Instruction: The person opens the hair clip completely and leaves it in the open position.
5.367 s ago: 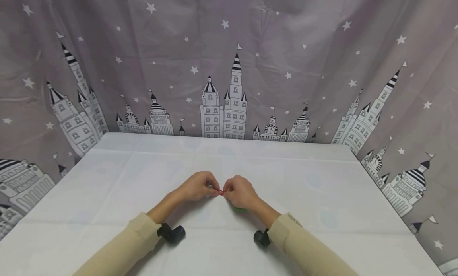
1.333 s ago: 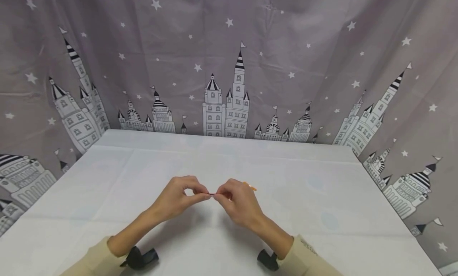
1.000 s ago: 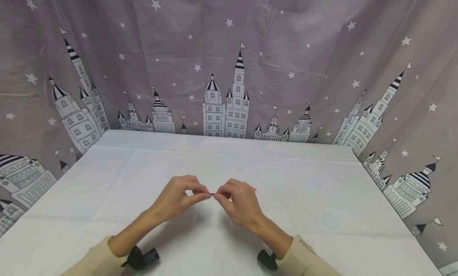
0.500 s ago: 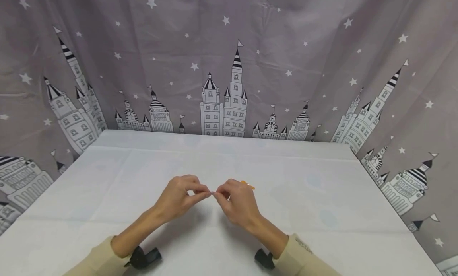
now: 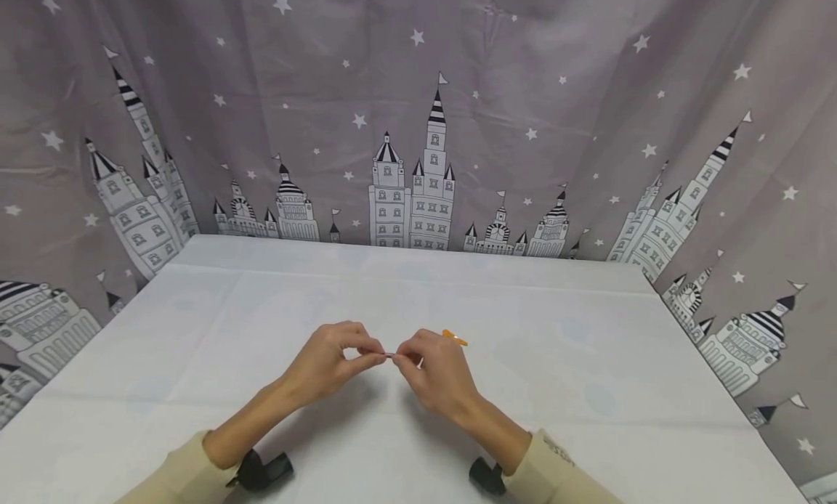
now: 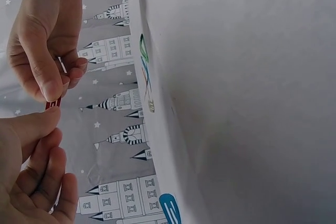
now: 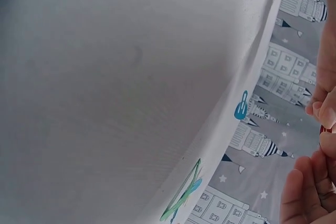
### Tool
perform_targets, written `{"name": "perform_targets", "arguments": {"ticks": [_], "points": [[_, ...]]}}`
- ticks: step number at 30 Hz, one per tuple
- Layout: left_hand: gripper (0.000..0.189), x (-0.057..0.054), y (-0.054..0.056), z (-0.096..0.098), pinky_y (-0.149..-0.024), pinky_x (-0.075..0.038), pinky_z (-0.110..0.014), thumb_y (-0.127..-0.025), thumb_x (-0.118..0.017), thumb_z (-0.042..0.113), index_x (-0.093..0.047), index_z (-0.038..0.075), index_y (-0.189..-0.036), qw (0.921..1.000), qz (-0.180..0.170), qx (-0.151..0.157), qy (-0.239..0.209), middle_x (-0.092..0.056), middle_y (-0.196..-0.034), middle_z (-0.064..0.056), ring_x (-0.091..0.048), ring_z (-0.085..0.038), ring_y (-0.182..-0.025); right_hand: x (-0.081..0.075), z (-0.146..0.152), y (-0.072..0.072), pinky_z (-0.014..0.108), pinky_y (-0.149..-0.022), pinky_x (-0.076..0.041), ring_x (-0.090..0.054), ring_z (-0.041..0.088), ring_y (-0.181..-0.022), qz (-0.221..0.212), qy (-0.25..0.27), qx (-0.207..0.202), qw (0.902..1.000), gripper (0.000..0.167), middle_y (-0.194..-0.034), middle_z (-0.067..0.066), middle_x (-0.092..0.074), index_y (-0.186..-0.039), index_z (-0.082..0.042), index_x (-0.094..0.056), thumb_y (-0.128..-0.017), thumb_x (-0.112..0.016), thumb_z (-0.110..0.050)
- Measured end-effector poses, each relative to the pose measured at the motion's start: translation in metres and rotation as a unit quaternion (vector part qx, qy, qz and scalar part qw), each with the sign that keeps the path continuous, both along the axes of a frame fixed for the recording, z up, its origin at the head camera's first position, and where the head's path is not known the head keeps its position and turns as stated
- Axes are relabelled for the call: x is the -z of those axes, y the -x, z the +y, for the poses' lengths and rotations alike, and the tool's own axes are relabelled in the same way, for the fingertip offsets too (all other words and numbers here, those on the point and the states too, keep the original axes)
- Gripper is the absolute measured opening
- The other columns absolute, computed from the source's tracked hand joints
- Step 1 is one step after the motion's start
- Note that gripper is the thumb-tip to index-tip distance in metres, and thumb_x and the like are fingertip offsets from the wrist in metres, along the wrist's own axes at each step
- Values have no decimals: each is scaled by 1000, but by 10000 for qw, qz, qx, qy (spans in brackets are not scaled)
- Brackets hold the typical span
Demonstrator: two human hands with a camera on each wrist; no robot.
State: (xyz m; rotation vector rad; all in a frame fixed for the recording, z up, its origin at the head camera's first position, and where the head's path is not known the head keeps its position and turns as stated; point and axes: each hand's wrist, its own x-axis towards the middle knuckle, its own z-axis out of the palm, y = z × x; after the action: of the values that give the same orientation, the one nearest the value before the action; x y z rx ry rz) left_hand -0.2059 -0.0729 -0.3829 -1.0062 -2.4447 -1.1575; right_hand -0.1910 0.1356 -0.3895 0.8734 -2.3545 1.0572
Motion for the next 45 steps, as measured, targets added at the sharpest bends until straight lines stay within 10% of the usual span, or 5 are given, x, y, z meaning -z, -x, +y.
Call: {"name": "perform_targets", "arguments": {"ticks": [26, 45], "points": [[15, -6, 0, -13, -79, -50, -45, -83, -80, 14, -76, 11, -97, 9965, -702, 146, 421, -69, -90, 6, -64, -23, -89, 2, 2, -1, 24, -62, -50, -56, 6, -69, -507, -12, -385, 9980, 6, -77, -7, -62, -82, -6, -73, -85, -75, -1], [16, 1, -1, -12, -76, -51, -32, -84, -79, 10, -76, 9, -99, 9974, -336, -46, 634, -70, -95, 4, -61, -15, -86, 4, 3, 2, 26, -64, -51, -57, 7, -73, -897, -143, -557, 9943, 6, -82, -6, -63, -88, -3, -74, -87, -71, 1]]}}
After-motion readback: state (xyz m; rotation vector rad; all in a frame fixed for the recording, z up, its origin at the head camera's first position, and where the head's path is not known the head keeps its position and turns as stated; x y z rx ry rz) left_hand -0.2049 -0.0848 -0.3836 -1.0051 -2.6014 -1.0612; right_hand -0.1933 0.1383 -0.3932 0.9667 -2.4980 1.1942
